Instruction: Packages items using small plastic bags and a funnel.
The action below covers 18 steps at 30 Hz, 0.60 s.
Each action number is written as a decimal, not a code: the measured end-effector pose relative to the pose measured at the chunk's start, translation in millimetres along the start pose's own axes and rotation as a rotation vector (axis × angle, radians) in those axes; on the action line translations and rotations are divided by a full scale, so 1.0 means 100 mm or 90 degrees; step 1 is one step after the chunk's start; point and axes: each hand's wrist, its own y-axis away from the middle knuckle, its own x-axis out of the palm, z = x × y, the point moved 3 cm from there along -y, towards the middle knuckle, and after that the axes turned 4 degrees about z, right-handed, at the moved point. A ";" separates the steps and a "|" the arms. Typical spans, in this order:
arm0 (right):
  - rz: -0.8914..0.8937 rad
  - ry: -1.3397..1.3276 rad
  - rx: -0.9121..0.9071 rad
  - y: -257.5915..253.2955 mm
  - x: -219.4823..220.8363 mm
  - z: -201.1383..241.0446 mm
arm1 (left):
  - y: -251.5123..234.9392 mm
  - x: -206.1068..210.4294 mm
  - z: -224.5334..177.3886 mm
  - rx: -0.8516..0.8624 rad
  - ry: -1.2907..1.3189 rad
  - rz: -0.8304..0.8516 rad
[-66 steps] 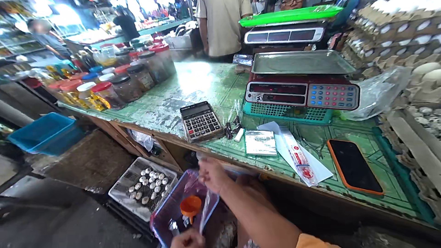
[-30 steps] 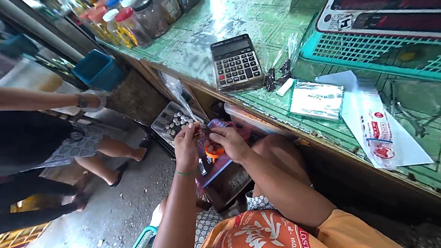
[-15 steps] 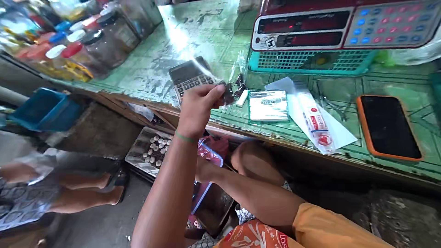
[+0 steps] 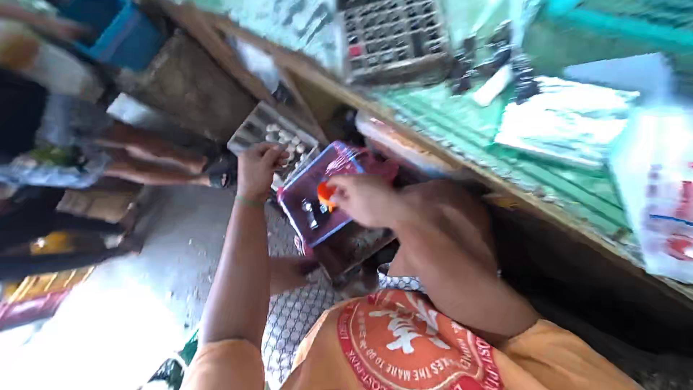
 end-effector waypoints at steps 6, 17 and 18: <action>-0.288 -0.198 -0.048 -0.05 -0.11 -0.08 | 0.09 0.02 2.33 -0.310 -0.170 0.015; -0.277 -0.112 0.016 -0.25 0.08 -0.20 | 0.16 1.04 2.98 -0.481 -0.575 0.237; -0.277 -0.112 0.015 -0.25 0.07 -0.20 | 0.15 0.97 2.94 -0.478 -0.541 0.216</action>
